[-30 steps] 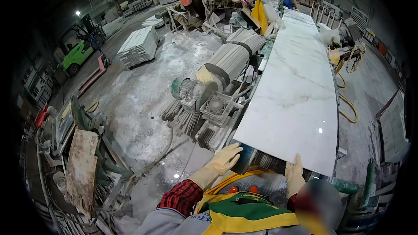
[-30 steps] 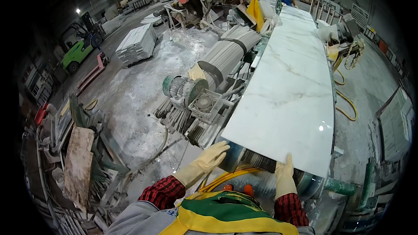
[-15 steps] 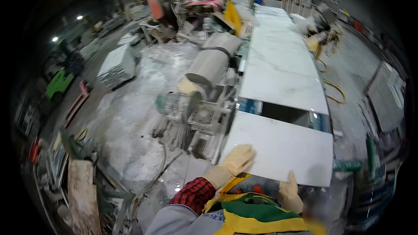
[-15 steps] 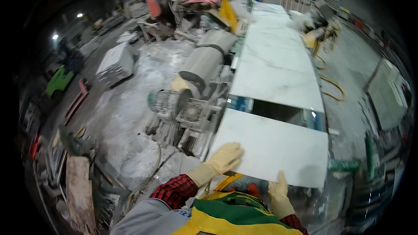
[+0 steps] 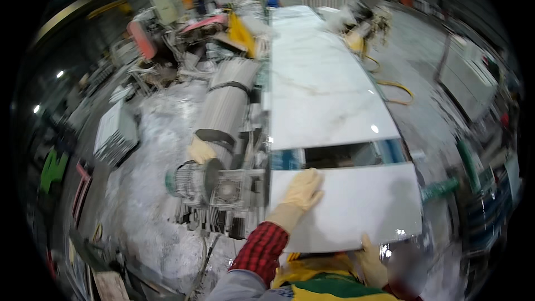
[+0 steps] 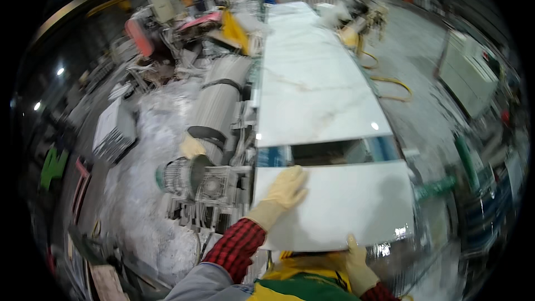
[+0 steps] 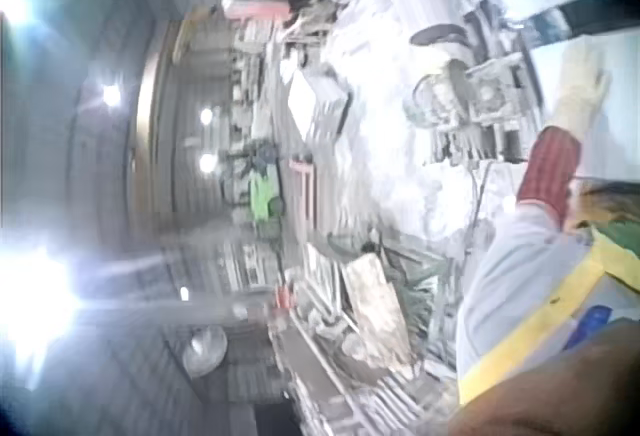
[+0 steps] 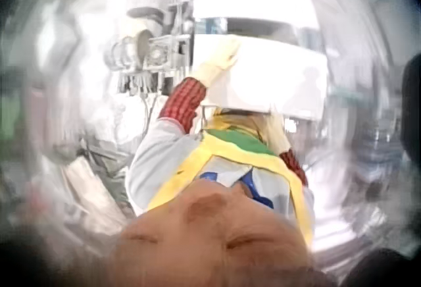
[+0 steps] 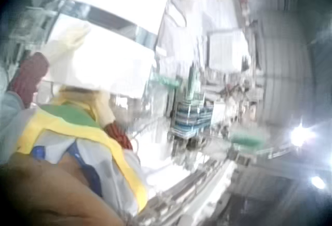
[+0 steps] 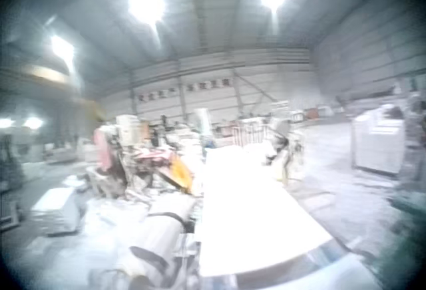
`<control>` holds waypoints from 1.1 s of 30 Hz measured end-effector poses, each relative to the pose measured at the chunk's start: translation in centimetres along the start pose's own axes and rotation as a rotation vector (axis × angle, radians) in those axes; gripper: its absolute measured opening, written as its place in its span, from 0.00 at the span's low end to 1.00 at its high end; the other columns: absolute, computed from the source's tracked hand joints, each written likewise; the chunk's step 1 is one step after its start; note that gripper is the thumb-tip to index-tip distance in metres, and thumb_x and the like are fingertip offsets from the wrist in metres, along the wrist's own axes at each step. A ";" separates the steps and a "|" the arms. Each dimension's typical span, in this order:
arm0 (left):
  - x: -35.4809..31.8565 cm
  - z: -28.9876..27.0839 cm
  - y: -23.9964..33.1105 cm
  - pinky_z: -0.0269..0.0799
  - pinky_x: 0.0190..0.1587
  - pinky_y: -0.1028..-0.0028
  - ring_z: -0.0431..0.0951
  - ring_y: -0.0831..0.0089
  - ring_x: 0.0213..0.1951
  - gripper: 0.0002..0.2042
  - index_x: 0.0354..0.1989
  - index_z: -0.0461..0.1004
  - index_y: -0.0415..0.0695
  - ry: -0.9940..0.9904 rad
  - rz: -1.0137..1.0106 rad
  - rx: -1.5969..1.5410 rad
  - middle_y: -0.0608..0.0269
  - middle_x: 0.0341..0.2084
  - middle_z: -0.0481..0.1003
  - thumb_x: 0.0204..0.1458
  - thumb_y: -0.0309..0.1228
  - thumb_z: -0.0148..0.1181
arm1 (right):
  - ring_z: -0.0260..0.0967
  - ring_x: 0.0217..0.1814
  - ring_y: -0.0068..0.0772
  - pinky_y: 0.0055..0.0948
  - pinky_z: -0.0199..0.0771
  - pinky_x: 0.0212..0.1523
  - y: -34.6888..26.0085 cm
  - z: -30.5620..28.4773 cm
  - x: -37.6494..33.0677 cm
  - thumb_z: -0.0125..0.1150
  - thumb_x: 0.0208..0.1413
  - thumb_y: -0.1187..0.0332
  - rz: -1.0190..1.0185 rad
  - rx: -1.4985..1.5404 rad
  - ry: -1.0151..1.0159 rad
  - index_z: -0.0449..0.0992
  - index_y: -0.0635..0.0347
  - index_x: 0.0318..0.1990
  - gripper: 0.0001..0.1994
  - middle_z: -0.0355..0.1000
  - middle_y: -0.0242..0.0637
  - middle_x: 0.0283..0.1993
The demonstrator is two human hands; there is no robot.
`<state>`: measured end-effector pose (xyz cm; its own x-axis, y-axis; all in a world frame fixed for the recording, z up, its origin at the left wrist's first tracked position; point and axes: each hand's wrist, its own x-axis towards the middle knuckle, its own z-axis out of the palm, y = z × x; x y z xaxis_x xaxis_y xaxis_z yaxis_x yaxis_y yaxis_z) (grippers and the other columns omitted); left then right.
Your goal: The person guides large white stone slabs through a conveyor-fed processing machine in a factory. They wear gloves and use both hands to position and move the slabs along the line, then lift and stack the processed pieces onto a nearby pile.
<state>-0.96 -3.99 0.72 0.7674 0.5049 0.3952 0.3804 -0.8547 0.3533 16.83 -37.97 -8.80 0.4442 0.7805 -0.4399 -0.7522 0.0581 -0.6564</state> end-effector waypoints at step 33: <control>13.2 2.5 33.3 0.76 0.39 0.71 0.80 0.76 0.31 0.24 0.43 0.88 0.34 -0.227 -0.507 -0.577 0.64 0.29 0.84 0.60 0.49 0.76 | 0.74 0.56 0.32 0.34 0.74 0.60 -32.5 -16.1 -13.2 0.69 0.68 0.61 -0.386 -0.324 0.315 0.77 0.63 0.65 0.22 0.78 0.35 0.53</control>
<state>23.08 -26.06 15.58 0.6826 0.7250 -0.0913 0.4316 -0.2991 0.8510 43.20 -60.22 8.46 0.8166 0.5152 -0.2601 -0.3423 0.0694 -0.9370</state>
